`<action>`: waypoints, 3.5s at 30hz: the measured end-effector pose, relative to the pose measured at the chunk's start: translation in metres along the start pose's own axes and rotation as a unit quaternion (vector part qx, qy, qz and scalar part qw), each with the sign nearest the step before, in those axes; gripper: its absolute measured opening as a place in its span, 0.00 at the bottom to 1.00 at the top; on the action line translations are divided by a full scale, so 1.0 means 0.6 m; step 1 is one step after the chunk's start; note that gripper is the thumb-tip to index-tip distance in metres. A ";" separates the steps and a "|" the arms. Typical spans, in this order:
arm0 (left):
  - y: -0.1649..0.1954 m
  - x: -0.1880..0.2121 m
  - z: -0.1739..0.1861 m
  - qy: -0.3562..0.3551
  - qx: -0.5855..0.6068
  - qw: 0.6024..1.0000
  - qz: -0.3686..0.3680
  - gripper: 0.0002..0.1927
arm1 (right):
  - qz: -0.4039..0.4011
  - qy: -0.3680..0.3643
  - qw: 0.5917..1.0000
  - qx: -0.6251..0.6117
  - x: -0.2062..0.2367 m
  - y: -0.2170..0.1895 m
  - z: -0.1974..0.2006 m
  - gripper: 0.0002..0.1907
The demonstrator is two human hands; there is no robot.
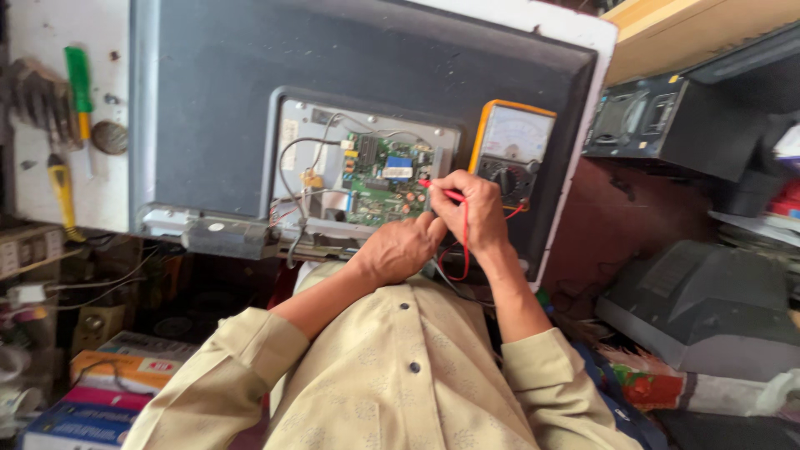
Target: The person positions an opened television face-down on a workbench with its mainboard exposed, then picks up an analog multimeter, sets it on the bench, and probes various points on the circuit board with the red and black test leads, repositioning the probes across different components to test the board.
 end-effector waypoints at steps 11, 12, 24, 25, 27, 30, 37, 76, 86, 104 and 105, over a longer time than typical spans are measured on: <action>-0.013 0.009 -0.011 -0.028 0.065 0.997 -0.004 0.09 | 0.068 0.149 0.959 0.229 0.047 0.020 0.089 0.08; -0.012 0.007 -0.013 -0.024 0.066 0.998 -0.004 0.09 | 0.068 0.130 0.955 0.256 0.049 0.030 0.090 0.10; -0.005 0.000 -0.021 -0.025 0.026 0.999 0.020 0.08 | 0.030 0.144 0.963 0.227 0.062 0.082 0.057 0.08; -0.006 0.000 -0.020 -0.033 0.022 0.999 0.026 0.08 | 0.044 0.145 0.960 0.235 0.059 0.075 0.059 0.09; -0.004 0.000 -0.018 -0.023 0.033 0.999 0.025 0.07 | 0.075 0.146 0.954 0.252 0.054 0.055 0.061 0.09; -0.005 0.001 -0.016 -0.014 0.043 0.999 0.029 0.06 | 0.131 0.165 0.931 0.297 0.051 0.015 0.060 0.10; -0.006 0.004 -0.014 -0.013 0.032 0.999 0.022 0.07 | -0.020 0.010 0.985 -0.170 0.003 0.001 0.021 0.08; -0.004 0.003 -0.020 0.019 0.005 1.000 -0.009 0.14 | 0.028 -0.075 0.996 -0.027 -0.002 0.019 0.005 0.06; -0.004 0.000 -0.022 0.008 0.026 1.000 0.005 0.07 | 0.026 -0.083 0.993 -0.073 -0.009 0.010 0.014 0.06; -0.022 0.017 -0.034 0.027 0.108 0.994 0.000 0.09 | 0.031 -0.099 0.993 -0.048 -0.008 0.013 0.010 0.06; -0.025 0.019 -0.034 0.030 0.126 0.992 -0.001 0.09 | 0.024 -0.101 0.993 -0.051 -0.008 0.014 0.012 0.06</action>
Point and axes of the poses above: each hand's wrist, its own x-axis away from the middle knuckle, its own z-axis out of the back of the hand, y = z × x, the point moved 1 cm from there along -x, towards the middle knuckle, and after that the axes turned 14 degrees about z, right-handed, at the moved point
